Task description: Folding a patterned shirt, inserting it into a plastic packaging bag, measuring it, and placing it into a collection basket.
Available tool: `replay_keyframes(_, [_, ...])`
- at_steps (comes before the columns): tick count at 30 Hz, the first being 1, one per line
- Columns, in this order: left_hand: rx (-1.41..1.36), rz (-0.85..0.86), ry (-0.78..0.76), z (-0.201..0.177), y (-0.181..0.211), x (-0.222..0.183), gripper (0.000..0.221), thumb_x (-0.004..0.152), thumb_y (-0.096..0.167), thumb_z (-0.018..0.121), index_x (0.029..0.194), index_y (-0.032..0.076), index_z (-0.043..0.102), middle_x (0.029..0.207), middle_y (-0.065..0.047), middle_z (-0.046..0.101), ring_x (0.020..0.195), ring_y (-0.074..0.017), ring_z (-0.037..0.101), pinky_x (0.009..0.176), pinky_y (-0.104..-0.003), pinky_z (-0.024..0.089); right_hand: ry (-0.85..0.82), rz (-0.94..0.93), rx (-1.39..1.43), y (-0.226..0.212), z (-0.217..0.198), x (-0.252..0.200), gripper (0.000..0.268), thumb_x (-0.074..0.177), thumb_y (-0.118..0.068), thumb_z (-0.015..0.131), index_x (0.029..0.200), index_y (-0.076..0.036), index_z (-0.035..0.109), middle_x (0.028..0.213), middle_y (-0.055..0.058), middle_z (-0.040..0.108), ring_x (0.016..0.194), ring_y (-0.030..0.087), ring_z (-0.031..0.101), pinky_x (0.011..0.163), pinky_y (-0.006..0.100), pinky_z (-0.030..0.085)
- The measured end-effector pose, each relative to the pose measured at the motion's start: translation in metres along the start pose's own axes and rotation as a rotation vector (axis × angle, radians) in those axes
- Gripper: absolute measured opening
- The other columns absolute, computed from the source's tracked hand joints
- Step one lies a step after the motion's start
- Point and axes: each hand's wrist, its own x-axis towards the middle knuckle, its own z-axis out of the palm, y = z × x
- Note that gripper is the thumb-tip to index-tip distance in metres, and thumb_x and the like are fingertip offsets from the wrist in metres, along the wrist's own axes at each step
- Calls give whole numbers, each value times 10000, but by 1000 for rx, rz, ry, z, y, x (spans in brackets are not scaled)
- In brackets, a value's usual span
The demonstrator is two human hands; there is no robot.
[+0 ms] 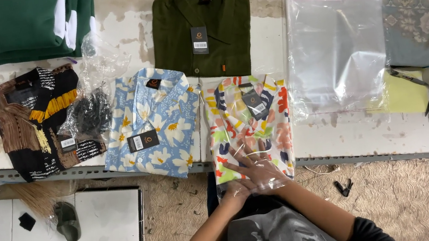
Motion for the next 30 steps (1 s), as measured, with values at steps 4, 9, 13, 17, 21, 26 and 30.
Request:
replay_keyframes(4, [92,1,63,-1,12,-16,797,939,563,437,1514,18,343,1517,-154,340,1481,-299,306,1208,-412,278,225,-168,-137,0,-4,9,599,978,-573,392,1569,-500,323,1724,-69,194,1585,331,100,1163,692,53])
replay_keyframes(9, [198,7,143,7,-5,-10,840,932,595,416,1524,8,314,1543,-179,303,1491,-323,282,1211,-437,270,113,-58,5,-19,-17,-3,706,978,-584,446,1608,-317,271,1700,112,174,1539,455,89,1131,731,73])
replay_keyframes(13, [285,12,207,15,-16,2,875,926,622,400,1532,0,292,1563,-199,274,1498,-342,263,1214,-457,263,-262,31,582,-35,-24,-63,809,1072,-366,576,1641,-246,12,1683,161,-208,1531,409,-232,1230,584,-46])
replay_keyframes(17, [371,9,275,12,-14,-2,910,920,648,383,1540,-8,269,1583,-219,244,1506,-361,244,1217,-478,256,-316,195,1182,-9,-118,-86,394,977,-285,593,1285,-64,702,1401,142,660,1317,294,637,1107,427,505])
replay_keyframes(21, [475,-13,346,10,-14,-8,945,915,675,367,1548,-17,246,1604,-239,215,1514,-380,225,1220,-498,250,442,1042,1157,21,-57,-94,254,1034,-243,530,981,-14,627,919,124,727,844,221,653,791,335,529])
replay_keyframes(26, [605,-23,420,11,-13,-12,990,907,708,346,1558,-27,217,1629,-264,177,1524,-404,201,1224,-524,241,280,1165,1485,27,-34,-94,249,995,-167,655,811,-27,563,716,52,483,651,193,504,733,388,609])
replay_keyframes(30, [702,-4,467,16,-9,-17,1025,901,734,330,1566,-35,194,1649,-284,148,1531,-423,182,1226,-544,234,489,1136,1778,39,-33,-102,232,992,-154,625,1115,38,665,1042,160,710,929,261,671,850,404,591])
